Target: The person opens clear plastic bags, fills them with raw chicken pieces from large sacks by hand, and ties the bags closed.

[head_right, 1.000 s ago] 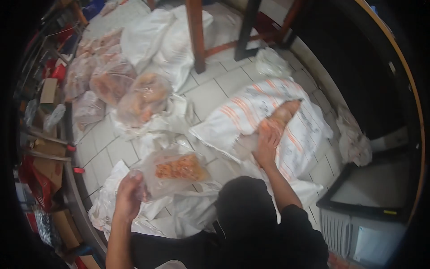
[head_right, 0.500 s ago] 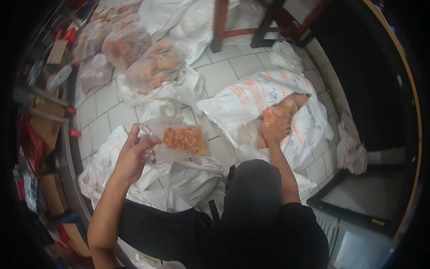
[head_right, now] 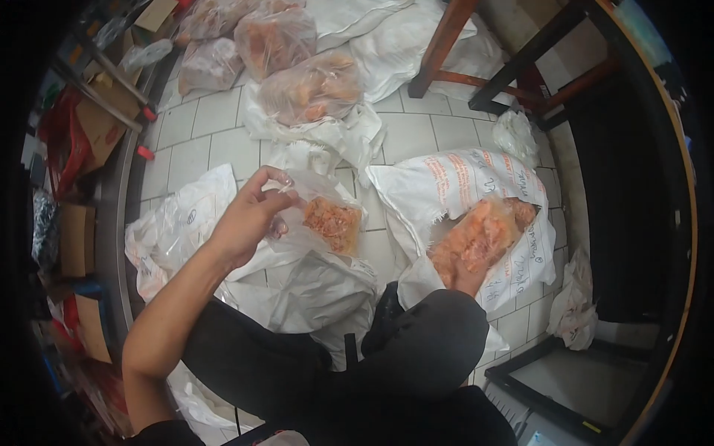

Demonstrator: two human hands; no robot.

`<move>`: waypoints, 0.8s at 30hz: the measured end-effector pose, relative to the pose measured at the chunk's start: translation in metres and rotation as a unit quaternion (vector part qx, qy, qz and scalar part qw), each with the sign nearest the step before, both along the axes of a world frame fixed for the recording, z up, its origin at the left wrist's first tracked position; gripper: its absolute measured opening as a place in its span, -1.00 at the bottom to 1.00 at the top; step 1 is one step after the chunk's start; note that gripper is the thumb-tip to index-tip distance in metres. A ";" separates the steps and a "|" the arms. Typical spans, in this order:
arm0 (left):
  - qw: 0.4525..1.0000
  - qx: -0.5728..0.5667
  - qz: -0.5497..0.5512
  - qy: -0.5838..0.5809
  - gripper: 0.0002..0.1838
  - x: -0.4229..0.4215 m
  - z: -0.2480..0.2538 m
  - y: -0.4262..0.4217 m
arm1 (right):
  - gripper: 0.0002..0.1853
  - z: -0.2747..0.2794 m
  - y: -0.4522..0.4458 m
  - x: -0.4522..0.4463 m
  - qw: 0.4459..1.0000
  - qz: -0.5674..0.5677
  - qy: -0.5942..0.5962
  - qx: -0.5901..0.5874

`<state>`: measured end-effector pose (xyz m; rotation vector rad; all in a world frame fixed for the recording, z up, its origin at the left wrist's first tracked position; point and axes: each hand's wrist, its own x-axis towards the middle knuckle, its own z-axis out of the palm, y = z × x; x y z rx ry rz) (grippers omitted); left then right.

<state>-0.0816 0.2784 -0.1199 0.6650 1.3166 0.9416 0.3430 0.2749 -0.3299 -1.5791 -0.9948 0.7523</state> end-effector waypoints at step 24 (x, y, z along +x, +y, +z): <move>0.995 -0.007 -0.041 0.094 -0.83 0.033 -0.036 0.016 | -0.68 0.057 0.134 -0.100 0.544 0.797 -0.109 -0.238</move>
